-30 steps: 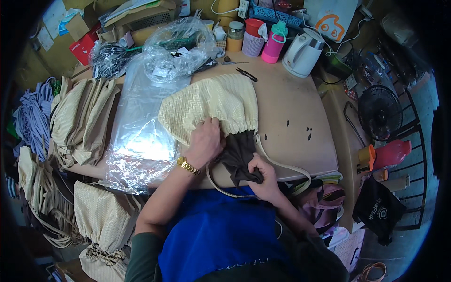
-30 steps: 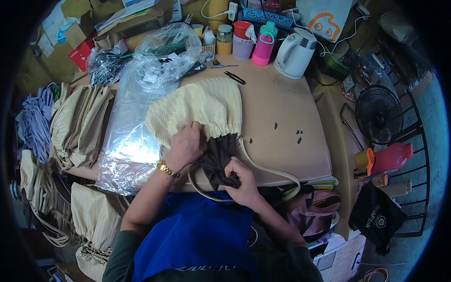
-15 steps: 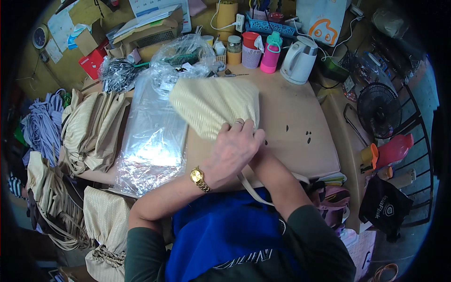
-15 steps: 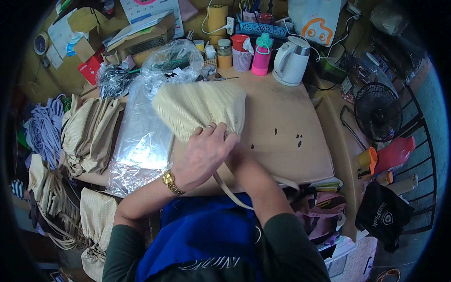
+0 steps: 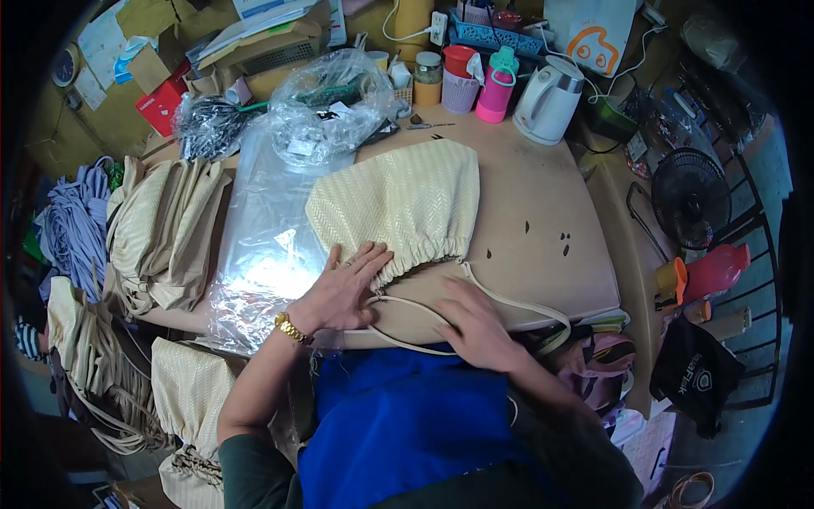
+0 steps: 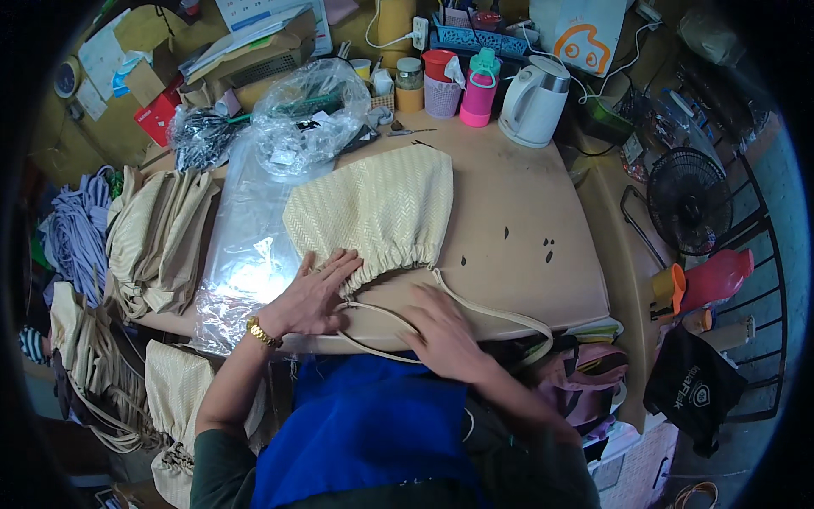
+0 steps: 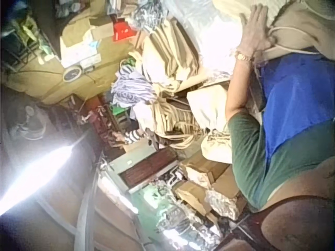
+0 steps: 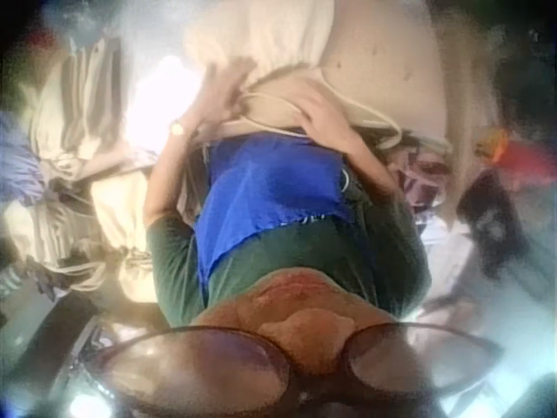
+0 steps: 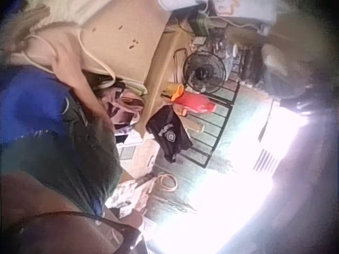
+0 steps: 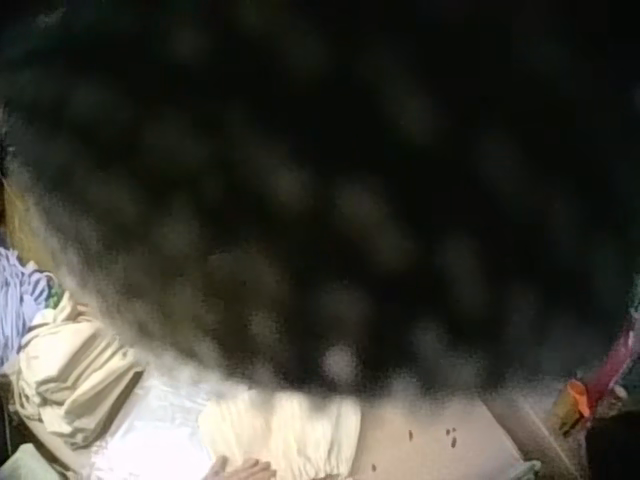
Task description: The person attaches brand tags to cream-colored handbags, trims loose threads using small clippers, and folds the bags before placing them onto a stack.
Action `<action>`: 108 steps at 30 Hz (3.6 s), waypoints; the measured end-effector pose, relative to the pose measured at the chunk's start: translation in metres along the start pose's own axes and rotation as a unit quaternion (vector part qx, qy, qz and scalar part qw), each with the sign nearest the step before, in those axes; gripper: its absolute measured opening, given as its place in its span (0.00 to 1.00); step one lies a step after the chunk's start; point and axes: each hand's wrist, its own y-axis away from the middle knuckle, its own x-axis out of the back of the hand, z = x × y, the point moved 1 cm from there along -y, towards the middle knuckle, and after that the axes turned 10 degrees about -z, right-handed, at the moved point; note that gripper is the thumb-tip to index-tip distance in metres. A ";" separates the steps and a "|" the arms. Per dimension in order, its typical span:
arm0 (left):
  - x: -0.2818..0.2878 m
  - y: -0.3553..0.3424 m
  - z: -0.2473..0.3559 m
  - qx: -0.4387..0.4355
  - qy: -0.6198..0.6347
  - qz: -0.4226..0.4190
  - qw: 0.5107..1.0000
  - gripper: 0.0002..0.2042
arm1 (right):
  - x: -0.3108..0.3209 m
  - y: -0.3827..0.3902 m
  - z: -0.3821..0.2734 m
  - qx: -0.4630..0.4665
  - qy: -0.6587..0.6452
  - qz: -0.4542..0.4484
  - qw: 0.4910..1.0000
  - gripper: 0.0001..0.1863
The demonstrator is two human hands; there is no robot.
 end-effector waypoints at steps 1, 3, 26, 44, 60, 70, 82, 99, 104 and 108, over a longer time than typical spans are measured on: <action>-0.002 -0.002 -0.004 -0.007 -0.006 0.005 1.000 0.44 | 0.012 0.028 -0.007 -0.064 -0.004 0.014 0.998 0.19; -0.009 -0.003 -0.011 -0.014 -0.022 0.011 1.000 0.42 | 0.020 0.077 -0.001 -0.210 -0.009 -0.127 0.969 0.26; 0.168 0.006 0.057 -0.181 0.070 0.480 0.856 0.19 | 0.492 0.131 0.093 -0.221 0.105 0.356 0.902 0.22; -0.019 -0.004 -0.083 0.251 0.280 0.334 0.864 0.17 | 0.141 -0.267 0.125 0.074 -0.072 -0.406 0.908 0.14; 0.166 -0.097 -0.272 0.313 -0.228 0.243 0.890 0.10 | 0.024 -0.463 0.176 0.042 0.143 -0.174 0.973 0.21; 0.189 -0.059 -0.247 0.349 0.188 0.106 0.912 0.45 | 0.092 -0.398 0.107 -0.131 -0.267 -0.205 0.932 0.30; 0.143 -0.097 -0.309 0.178 0.542 0.295 0.767 0.16 | 0.010 -0.449 0.188 -0.215 -0.531 0.044 0.818 0.15; 0.149 -0.052 -0.353 0.127 0.584 0.255 0.760 0.18 | 0.041 -0.502 0.100 -0.100 -0.028 0.037 0.994 0.19; 0.147 -0.019 -0.352 -0.094 0.884 0.344 0.303 0.17 | 0.056 -0.477 0.151 -0.354 -0.082 -0.264 0.894 0.16; 0.101 -0.021 -0.373 0.086 0.736 0.317 0.593 0.17 | 0.034 -0.437 0.190 -0.203 -0.715 -0.065 0.666 0.16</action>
